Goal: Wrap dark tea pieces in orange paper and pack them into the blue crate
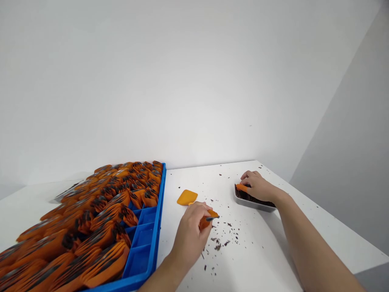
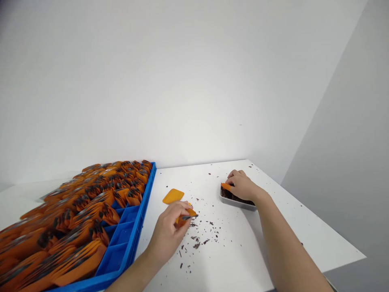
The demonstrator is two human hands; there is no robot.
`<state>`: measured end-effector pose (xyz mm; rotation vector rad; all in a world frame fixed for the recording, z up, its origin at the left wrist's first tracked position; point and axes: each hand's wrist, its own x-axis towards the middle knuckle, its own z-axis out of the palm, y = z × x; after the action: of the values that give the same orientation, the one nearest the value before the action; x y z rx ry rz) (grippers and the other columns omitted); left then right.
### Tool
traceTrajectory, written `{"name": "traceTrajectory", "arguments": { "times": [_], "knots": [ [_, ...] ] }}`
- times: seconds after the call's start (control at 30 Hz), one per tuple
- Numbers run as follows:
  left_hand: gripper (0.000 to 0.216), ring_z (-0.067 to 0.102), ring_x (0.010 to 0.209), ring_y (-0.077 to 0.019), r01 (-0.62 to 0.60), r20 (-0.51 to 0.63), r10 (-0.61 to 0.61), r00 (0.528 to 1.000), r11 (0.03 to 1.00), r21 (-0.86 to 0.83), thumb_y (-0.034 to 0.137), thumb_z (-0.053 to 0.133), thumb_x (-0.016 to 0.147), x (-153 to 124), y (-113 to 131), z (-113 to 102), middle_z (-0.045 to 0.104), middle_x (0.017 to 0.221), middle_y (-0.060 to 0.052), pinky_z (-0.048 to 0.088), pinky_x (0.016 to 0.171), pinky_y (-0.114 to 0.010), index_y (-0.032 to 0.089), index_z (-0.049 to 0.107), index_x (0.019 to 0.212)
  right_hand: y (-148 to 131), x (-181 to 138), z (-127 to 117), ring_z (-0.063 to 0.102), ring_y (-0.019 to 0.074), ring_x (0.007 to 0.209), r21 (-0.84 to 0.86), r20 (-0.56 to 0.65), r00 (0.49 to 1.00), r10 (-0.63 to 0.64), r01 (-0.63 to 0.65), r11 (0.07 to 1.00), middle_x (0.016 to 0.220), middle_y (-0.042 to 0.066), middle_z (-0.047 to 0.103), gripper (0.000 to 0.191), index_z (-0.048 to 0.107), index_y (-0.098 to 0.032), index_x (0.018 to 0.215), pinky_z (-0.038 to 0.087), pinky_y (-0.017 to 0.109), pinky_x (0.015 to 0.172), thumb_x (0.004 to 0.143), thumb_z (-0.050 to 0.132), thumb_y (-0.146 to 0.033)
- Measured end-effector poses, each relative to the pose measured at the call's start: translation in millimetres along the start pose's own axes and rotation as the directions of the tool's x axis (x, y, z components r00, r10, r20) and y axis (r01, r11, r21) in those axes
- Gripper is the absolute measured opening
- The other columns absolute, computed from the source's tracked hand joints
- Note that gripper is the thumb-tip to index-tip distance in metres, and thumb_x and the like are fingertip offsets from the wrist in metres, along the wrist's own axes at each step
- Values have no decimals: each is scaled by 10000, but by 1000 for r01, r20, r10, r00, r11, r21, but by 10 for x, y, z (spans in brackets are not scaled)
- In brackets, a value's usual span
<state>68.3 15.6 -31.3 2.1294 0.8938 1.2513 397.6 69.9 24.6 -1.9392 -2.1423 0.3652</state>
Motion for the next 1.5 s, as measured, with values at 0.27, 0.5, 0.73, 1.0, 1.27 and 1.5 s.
{"name": "traceTrajectory", "arguments": {
  "times": [0.27, 0.5, 0.73, 1.0, 1.27, 1.5],
  "knots": [
    [212, 706, 1137, -269, 102, -8, -103, 995, 994, -26, 40, 578, 897, -7, 5, -3, 713, 1137, -58, 640, 880, -412, 248, 567, 936, 60, -41, -53, 595, 351, 1191, -158, -153, 986, 66, -90, 983, 1262, 123, 683, 433, 819, -298, 1104, 514, 496, 983, 954, 595, -636],
    [141, 731, 1054, -251, 150, -24, -151, 988, 987, -60, 133, 593, 940, 4, 16, 11, 727, 1139, -57, 641, 764, -355, 262, 569, 991, 41, -24, -46, 653, 346, 1176, -200, -119, 972, 201, -222, 954, 1277, 108, 707, 403, 803, -299, 1094, 540, 418, 820, 911, 659, -628],
    [107, 724, 1053, -253, 174, -62, -176, 982, 984, -39, 194, 613, 963, -8, 27, 16, 714, 1115, -56, 623, 757, -356, 268, 545, 1000, 68, 1, -63, 725, 291, 1045, -122, -118, 950, 289, -303, 945, 1244, 72, 764, 322, 816, -297, 1073, 513, 346, 690, 841, 750, -511],
    [124, 696, 1063, -261, 192, -116, -196, 974, 980, -43, 216, 641, 944, 8, 36, -1, 687, 1114, -54, 607, 783, -368, 267, 539, 994, -39, 24, -24, 761, 270, 962, -69, -144, 916, 375, -387, 919, 1154, 75, 810, 292, 802, -270, 1071, 515, 319, 618, 807, 750, -382],
    [162, 731, 1104, -282, 272, -125, -283, 951, 957, -101, 226, 694, 915, 16, 44, -5, 730, 1081, -62, 616, 852, -405, 253, 566, 1010, -131, 3, 27, 748, 279, 1001, -34, -245, 908, 340, -359, 933, 1155, 76, 814, 324, 769, -271, 1139, 501, 320, 614, 828, 682, -286],
    [222, 766, 919, -254, 342, -81, -357, 930, 926, -156, 260, 747, 882, 26, 28, 9, 758, 1027, -50, 626, 749, -372, 247, 571, 1017, -216, -83, -73, 730, 276, 1017, 153, -412, 873, 260, -215, 965, 1138, 75, 810, 293, 763, -257, 1165, 548, 375, 776, 923, 610, -316]
  ]
}}
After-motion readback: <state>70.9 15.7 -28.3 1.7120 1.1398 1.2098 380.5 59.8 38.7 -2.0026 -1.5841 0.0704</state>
